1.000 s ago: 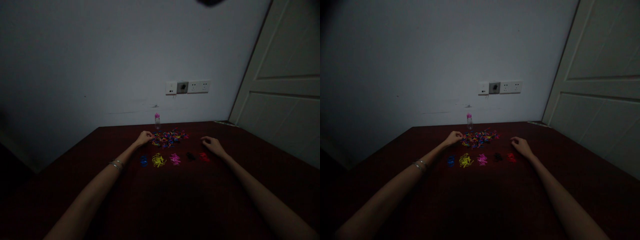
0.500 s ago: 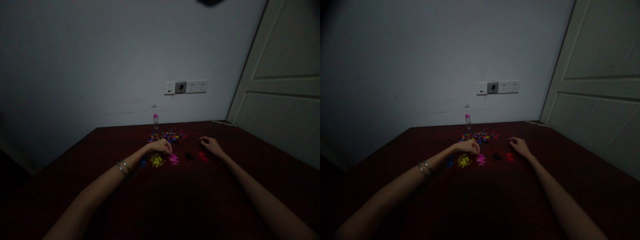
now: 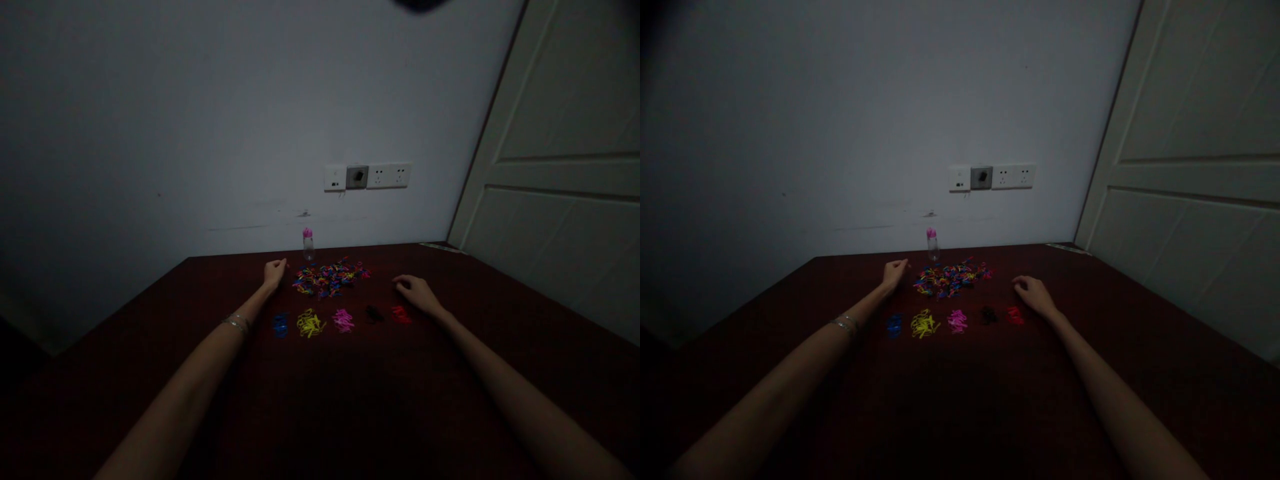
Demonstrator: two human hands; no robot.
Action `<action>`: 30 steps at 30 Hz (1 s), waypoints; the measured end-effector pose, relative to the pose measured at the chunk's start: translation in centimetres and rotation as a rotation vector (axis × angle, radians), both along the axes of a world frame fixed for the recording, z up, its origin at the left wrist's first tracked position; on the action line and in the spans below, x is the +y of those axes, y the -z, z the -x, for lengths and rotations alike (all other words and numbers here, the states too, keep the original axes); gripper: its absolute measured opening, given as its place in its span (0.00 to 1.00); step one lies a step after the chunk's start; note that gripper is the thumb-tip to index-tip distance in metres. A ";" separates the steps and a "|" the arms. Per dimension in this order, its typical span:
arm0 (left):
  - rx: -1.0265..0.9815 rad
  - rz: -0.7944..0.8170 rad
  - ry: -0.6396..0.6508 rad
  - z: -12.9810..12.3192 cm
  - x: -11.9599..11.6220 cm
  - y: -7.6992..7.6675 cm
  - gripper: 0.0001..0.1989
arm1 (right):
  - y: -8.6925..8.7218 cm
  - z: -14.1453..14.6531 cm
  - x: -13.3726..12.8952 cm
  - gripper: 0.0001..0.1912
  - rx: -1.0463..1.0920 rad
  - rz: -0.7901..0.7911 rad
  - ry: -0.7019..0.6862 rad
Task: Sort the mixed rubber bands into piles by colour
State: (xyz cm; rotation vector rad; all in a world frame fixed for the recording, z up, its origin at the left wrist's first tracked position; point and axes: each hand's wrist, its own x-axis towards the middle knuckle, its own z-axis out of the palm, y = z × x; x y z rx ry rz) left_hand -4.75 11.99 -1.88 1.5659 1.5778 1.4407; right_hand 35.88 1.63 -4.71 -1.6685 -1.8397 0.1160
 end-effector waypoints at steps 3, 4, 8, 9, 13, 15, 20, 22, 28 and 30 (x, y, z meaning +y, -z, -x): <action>-0.008 -0.001 -0.128 2.3 0.6 0.9 0.18 | 0.0 0.1 0.0 0.16 -0.025 0.004 -0.007; -0.010 -0.001 -0.153 2.8 0.7 1.2 0.18 | 0.0 0.0 0.0 0.16 -0.031 0.006 -0.008; -0.005 -0.004 -0.173 3.3 1.2 1.8 0.18 | 0.0 0.0 0.0 0.15 -0.019 0.007 -0.005; -0.004 -0.006 -0.174 3.3 1.3 1.9 0.18 | 0.0 -0.1 0.0 0.15 -0.001 0.010 -0.006; -0.011 -0.017 -0.191 3.2 1.3 2.1 0.20 | -0.3 -0.2 0.1 0.15 0.104 0.021 -0.015; 0.002 -0.023 -0.186 3.2 1.3 2.2 0.21 | -0.5 -0.1 0.4 0.16 0.155 0.024 -0.009; 0.064 -0.023 -0.168 3.2 0.8 2.0 0.22 | -0.6 0.2 2.1 0.15 0.156 0.000 -0.030; 0.079 -0.025 -0.165 3.2 0.7 2.0 0.22 | -0.4 0.4 3.2 0.14 0.122 -0.034 -0.044; 0.087 -0.032 -0.175 3.4 0.5 2.2 0.21 | 0.0 1.4 6.8 0.14 0.039 -0.087 -0.089; 0.089 -0.030 -0.177 3.5 0.5 2.2 0.21 | -0.1 1.8 7.7 0.14 -0.006 -0.071 -0.119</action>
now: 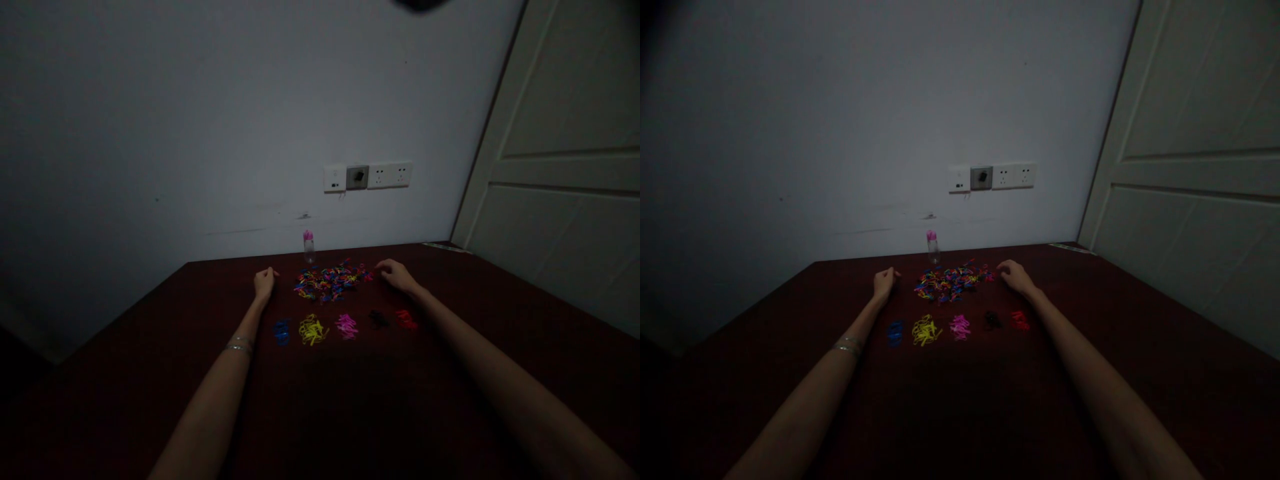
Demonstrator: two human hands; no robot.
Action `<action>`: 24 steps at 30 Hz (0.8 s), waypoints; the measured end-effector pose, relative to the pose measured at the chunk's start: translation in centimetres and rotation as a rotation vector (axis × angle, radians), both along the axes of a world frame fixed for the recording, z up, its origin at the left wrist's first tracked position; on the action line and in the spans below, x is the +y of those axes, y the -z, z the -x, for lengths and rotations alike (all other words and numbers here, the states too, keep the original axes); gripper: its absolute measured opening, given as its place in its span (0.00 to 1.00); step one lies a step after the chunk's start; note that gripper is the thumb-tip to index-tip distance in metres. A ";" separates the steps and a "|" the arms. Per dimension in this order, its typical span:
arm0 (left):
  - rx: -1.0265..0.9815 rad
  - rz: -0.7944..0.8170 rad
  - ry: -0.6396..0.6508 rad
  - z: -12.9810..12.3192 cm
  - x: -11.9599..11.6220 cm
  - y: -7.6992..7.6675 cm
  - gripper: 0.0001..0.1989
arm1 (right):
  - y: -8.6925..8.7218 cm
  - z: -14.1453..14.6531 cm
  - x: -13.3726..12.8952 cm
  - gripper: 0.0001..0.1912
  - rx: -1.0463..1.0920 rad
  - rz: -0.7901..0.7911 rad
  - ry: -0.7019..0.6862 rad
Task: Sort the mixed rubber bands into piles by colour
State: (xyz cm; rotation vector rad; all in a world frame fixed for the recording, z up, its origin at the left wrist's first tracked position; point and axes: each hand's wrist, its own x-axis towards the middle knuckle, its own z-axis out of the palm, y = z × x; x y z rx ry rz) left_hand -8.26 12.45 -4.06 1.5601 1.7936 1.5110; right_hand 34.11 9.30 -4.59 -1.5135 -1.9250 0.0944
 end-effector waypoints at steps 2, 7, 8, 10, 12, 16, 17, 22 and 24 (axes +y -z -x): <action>-0.001 0.005 -0.005 0.1 -0.1 0.0 0.21 | -0.2 0.2 0.8 0.15 -0.061 0.038 -0.011; -0.028 0.002 -0.024 0.1 -0.2 0.0 0.19 | -0.5 0.3 2.0 0.18 -0.206 0.186 0.039; -0.032 0.000 -0.025 0.1 -0.3 0.0 0.19 | -0.5 0.3 2.1 0.18 -0.232 0.210 0.033; -0.034 -0.001 -0.022 0.1 -0.3 0.0 0.19 | -0.6 0.3 2.2 0.17 -0.280 0.237 0.013; -0.032 0.002 -0.017 0.0 -0.4 0.0 0.19 | -0.7 0.3 2.2 0.16 -0.312 0.243 0.007; -0.042 0.002 -0.001 0.0 -0.3 0.1 0.18 | -0.9 0.3 2.1 0.17 -0.331 0.251 0.012; -0.047 0.002 0.003 0.1 -0.3 0.1 0.18 | -1.0 0.3 2.1 0.17 -0.332 0.249 0.008; -0.066 0.000 0.018 0.2 0.0 0.3 0.18 | -1.1 0.4 2.1 0.18 -0.326 0.230 -0.016; -0.083 -0.006 0.029 0.2 0.0 0.3 0.18 | -1.1 0.4 2.1 0.18 -0.311 0.231 0.002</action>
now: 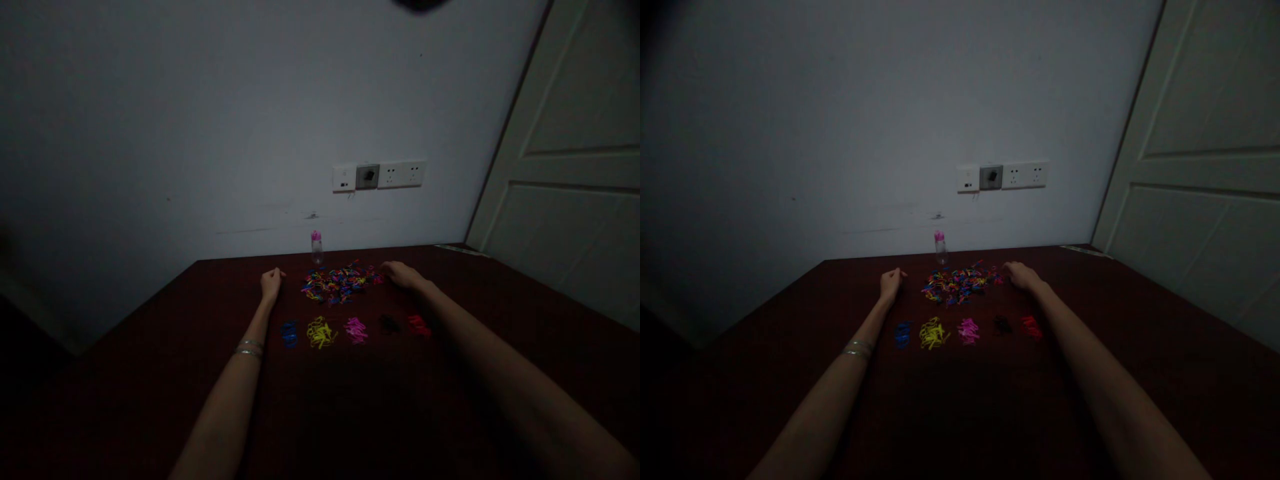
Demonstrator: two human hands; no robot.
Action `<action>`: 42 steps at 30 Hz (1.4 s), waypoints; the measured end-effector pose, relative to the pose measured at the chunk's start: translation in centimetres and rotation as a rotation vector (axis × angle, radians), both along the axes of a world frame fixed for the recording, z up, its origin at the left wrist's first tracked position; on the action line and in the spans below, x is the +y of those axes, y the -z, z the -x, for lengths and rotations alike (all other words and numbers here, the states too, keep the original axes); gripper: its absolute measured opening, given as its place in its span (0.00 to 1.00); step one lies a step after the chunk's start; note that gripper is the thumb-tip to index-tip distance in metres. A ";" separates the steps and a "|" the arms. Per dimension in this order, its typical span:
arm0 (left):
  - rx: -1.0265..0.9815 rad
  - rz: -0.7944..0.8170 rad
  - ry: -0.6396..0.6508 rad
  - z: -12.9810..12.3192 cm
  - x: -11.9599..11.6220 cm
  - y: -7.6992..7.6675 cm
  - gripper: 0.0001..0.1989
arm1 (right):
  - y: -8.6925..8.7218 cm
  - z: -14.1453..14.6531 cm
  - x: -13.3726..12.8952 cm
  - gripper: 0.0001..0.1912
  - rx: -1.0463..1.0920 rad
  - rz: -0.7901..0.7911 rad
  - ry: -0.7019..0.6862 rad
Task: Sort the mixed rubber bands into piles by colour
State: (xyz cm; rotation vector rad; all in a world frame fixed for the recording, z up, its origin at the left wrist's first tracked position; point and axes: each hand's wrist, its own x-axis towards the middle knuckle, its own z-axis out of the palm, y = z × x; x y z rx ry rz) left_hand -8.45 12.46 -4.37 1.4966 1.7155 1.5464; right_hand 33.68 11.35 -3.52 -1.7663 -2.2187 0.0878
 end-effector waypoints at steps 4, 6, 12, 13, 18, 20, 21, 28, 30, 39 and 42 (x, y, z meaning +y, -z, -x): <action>-0.059 0.008 0.011 -0.1 -0.1 0.0 0.17 | -0.3 -0.3 -0.5 0.18 0.115 -0.016 0.005; -0.075 0.013 0.011 -0.2 -0.1 -0.1 0.17 | -0.8 -0.7 -1.0 0.18 0.198 -0.025 -0.018; -0.040 0.036 0.022 -0.4 -0.3 -0.3 0.17 | -3.3 -1.9 -4.7 0.17 0.418 0.244 -0.145; -0.030 0.039 0.028 -0.4 -0.4 -0.3 0.18 | -3.7 -2.0 -5.6 0.17 0.461 0.327 -0.170; -0.002 0.030 0.056 -0.4 -0.2 -0.1 0.18 | -5.4 -1.9 -9.6 0.18 0.548 0.630 -0.263; -0.002 0.024 0.065 -0.5 -0.1 -0.1 0.18 | -5.5 -1.8 -10.5 0.19 0.543 0.681 -0.283; -0.002 0.024 0.068 -0.5 -0.1 0.0 0.18 | -5.5 -1.7 -10.7 0.19 0.544 0.694 -0.290; 0.050 0.032 0.042 -0.5 0.0 -0.1 0.18 | -3.2 -2.4 -10.3 0.17 0.607 0.550 -0.143; 0.054 0.030 0.052 -0.6 -0.1 -0.2 0.18 | -2.4 -2.8 -10.2 0.18 0.628 0.443 -0.072; 0.079 0.078 0.251 -1.5 -1.4 -1.4 0.14 | 0.1 -4.8 -9.3 0.20 0.758 0.248 0.075; 0.186 0.218 0.474 -1.5 -1.6 -2.3 0.12 | 0.6 -4.9 -9.2 0.19 0.760 0.220 0.082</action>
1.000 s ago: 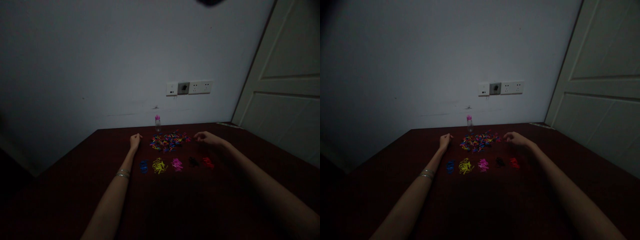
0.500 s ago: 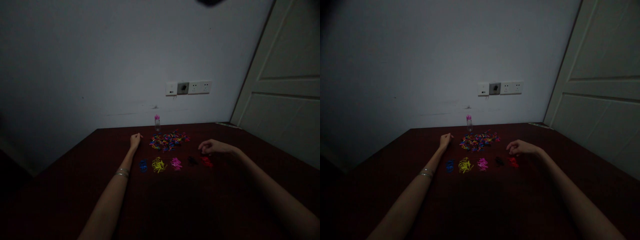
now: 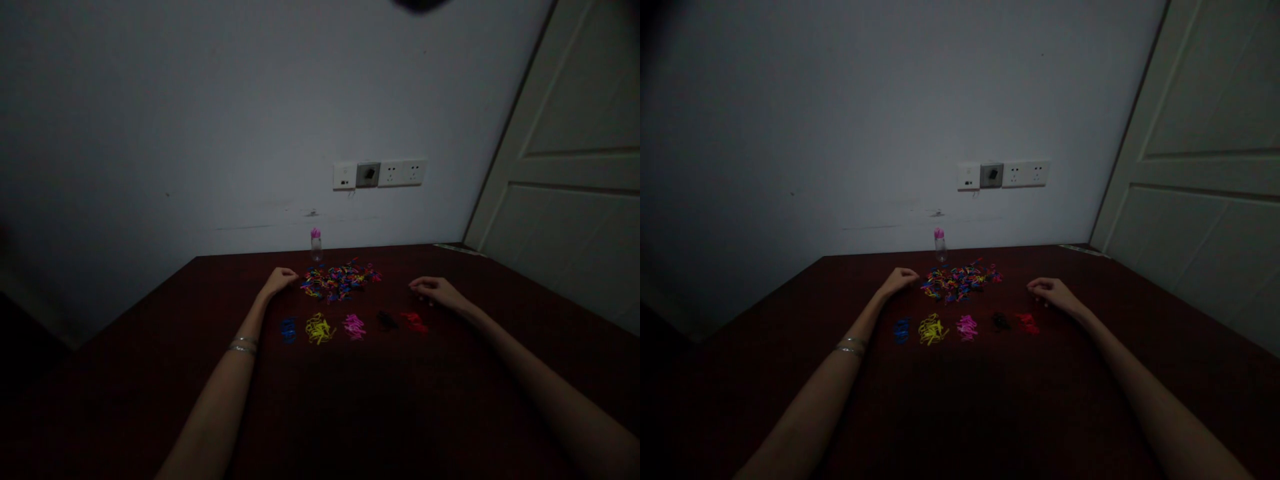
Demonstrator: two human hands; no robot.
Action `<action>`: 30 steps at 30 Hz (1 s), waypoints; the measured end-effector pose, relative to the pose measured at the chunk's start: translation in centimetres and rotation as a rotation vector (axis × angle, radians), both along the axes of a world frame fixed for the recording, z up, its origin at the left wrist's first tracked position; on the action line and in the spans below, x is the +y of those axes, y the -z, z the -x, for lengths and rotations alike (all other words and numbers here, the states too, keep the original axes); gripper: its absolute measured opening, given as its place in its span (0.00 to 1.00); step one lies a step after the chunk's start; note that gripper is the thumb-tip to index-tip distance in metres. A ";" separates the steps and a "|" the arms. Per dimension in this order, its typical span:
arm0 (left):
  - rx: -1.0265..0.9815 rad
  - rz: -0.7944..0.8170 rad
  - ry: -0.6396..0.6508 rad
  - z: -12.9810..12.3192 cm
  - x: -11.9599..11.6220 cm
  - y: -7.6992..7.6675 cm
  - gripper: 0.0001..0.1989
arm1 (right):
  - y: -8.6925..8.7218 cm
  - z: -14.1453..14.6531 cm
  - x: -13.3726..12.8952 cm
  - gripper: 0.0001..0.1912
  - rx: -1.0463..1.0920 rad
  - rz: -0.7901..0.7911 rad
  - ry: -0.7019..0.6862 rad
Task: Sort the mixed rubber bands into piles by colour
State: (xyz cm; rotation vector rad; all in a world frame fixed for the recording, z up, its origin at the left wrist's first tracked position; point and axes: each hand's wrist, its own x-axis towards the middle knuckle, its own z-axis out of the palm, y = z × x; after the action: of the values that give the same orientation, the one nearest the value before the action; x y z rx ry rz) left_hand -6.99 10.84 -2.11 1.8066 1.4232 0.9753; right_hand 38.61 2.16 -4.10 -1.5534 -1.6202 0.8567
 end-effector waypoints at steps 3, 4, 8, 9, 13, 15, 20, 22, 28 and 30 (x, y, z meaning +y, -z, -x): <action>0.111 0.131 0.212 0.2 0.2 -0.6 0.10 | 0.2 0.1 -0.2 0.19 -0.029 -0.023 0.020; 0.133 0.155 0.253 0.3 0.3 -0.7 0.09 | 0.2 0.2 -0.2 0.18 -0.040 -0.031 0.026; 0.184 0.175 0.305 0.1 0.6 -0.7 0.08 | 0.2 0.4 -0.4 0.17 -0.054 -0.051 0.035; 0.190 0.172 0.303 0.0 0.6 -0.6 0.08 | 0.2 0.5 -0.5 0.17 -0.052 -0.053 0.036; 0.221 0.179 0.280 -0.2 0.5 -0.7 0.09 | 0.4 0.4 -0.5 0.18 -0.040 -0.065 0.045; 0.238 0.183 0.267 -0.3 0.4 -0.7 0.09 | 0.5 0.3 -0.4 0.18 -0.035 -0.071 0.046; 0.257 0.172 0.255 -0.2 0.5 -0.7 0.09 | 0.8 0.1 -0.3 0.18 -0.039 -0.068 0.039; 0.258 0.152 0.241 -0.1 0.6 -0.7 0.09 | 0.8 0.1 -0.2 0.17 -0.034 -0.070 0.040; 0.264 0.087 0.202 0.2 0.9 -1.2 0.09 | 0.6 0.3 -0.4 0.18 -0.039 -0.065 0.060; 0.266 0.081 0.186 0.4 0.9 -1.3 0.09 | 0.5 0.4 -0.5 0.18 -0.055 -0.067 0.075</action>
State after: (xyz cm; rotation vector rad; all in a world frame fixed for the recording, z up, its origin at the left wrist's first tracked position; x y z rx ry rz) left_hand -7.37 11.73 -0.86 2.0229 1.3955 0.5920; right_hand 38.16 1.66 -4.58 -1.5920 -1.6022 0.7185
